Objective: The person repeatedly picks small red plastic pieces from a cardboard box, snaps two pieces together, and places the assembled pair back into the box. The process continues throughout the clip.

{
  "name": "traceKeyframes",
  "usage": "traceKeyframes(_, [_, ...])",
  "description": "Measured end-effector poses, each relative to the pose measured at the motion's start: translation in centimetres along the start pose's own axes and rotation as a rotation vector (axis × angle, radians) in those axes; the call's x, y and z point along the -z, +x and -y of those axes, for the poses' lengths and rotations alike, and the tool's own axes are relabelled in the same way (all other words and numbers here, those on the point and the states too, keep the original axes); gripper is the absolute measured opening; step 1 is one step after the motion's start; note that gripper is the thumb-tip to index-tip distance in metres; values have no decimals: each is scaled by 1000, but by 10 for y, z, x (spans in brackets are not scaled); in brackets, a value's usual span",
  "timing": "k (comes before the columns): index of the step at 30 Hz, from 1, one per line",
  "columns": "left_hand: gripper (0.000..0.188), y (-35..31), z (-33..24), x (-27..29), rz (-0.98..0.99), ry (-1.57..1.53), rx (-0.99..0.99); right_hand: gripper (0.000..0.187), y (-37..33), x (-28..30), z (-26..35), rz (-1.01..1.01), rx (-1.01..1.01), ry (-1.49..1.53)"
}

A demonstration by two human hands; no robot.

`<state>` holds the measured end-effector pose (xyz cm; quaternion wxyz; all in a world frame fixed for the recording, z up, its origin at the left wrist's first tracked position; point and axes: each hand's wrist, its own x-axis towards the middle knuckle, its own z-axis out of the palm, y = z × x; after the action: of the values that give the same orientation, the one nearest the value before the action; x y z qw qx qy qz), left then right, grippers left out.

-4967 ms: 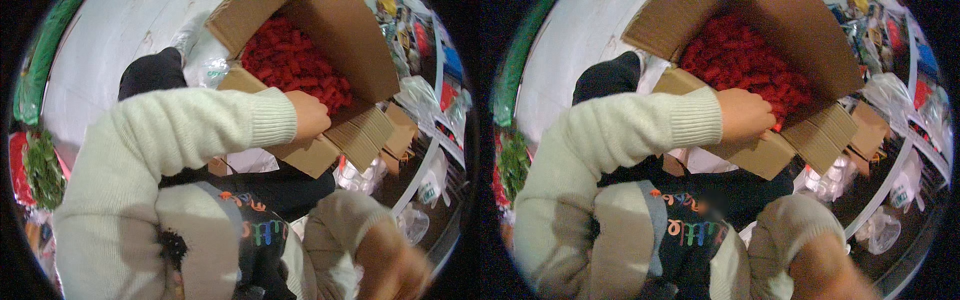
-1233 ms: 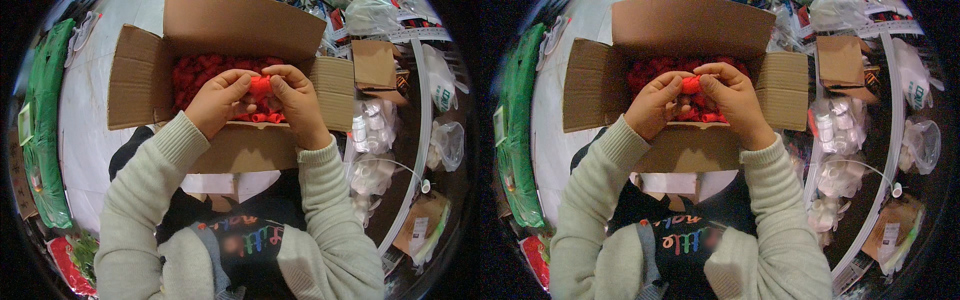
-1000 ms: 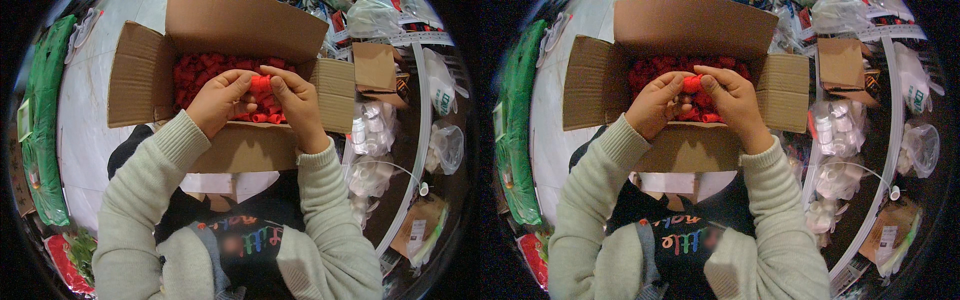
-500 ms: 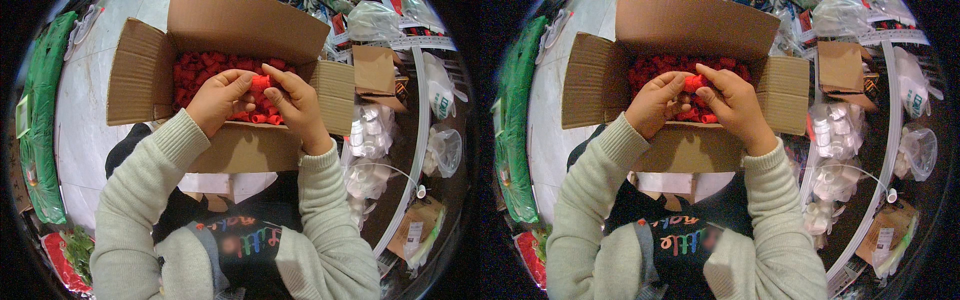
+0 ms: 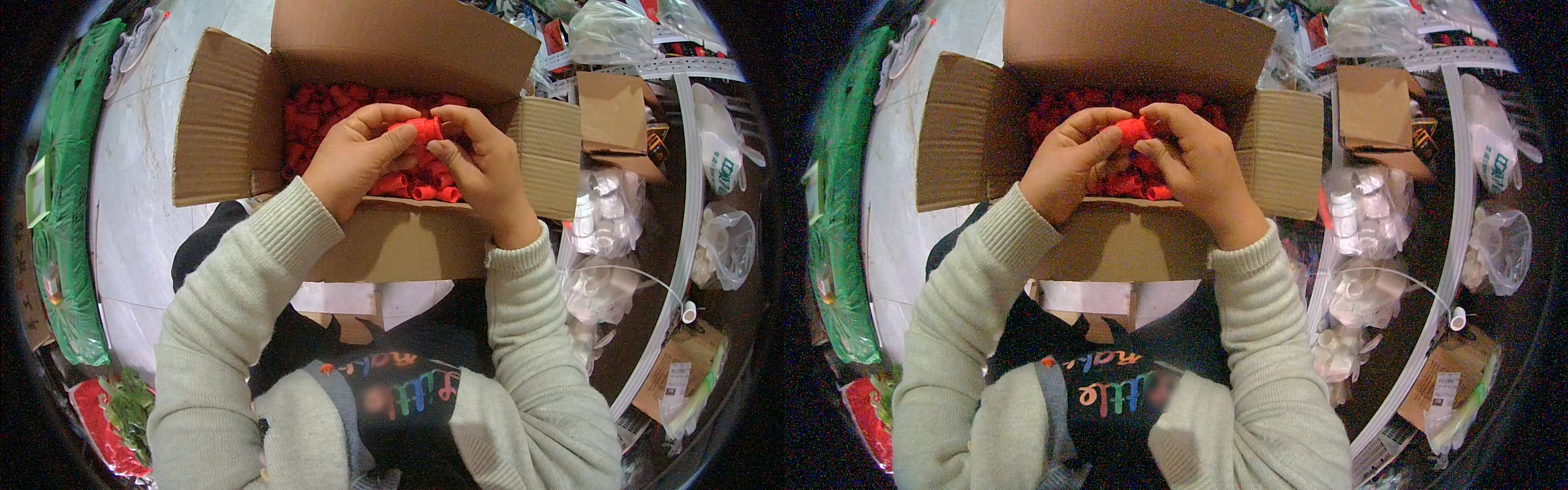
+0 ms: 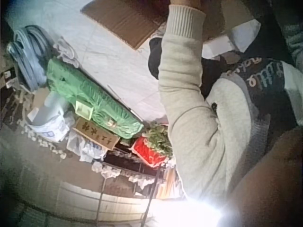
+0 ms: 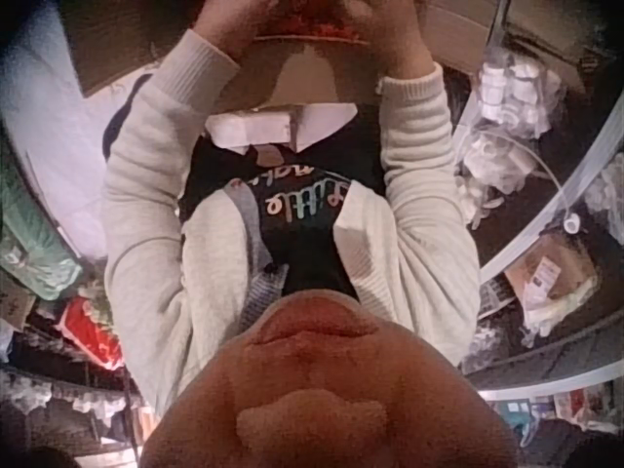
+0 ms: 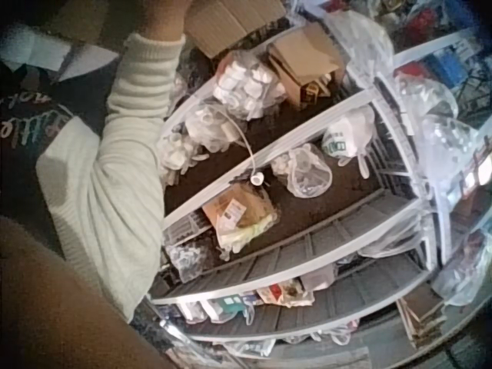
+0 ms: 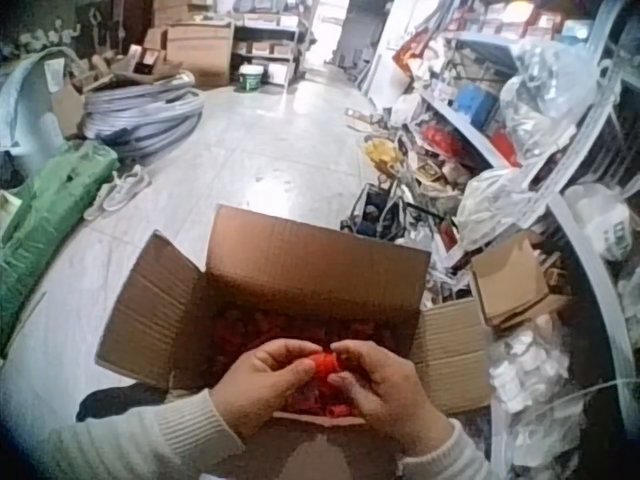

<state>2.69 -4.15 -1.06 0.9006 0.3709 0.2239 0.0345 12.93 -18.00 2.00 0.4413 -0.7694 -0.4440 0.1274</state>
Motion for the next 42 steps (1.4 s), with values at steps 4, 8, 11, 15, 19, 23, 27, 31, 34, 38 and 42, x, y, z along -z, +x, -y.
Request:
traceKeyframes(4, [23,0,0,-1,8,55,-74,28,-1,1,1,25,-85,36])
traceKeyframes(8, [24,0,1,4,31,135,-93,29,0,0,2,10,-55,27])
traceKeyframes(11, [25,1,-1,2,21,141,-61,30,-1,-2,-8,-30,58,-13])
traceKeyframes(15, [27,0,0,1,34,88,-44,31,0,0,-6,-40,134,-39])
traceKeyframes(19, [28,-2,-2,-1,16,99,10,32,2,-1,-9,-75,230,-85])
traceKeyframes(23, [32,2,-3,7,58,66,104,34,3,-1,-10,-113,310,-148])
traceKeyframes(27, [33,2,-5,7,72,70,151,31,3,3,-6,-91,289,-95])
traceKeyframes(31, [31,-1,-3,0,15,90,79,31,4,4,-7,-58,293,-117])
traceKeyframes(34, [26,0,-1,-1,12,90,32,30,4,4,-7,-60,291,-112])
traceKeyframes(38, [21,0,-1,-1,35,63,-32,30,2,4,-5,-61,252,-119])
traceKeyframes(42, [22,0,0,0,52,66,-72,29,1,1,-7,-94,181,-76])
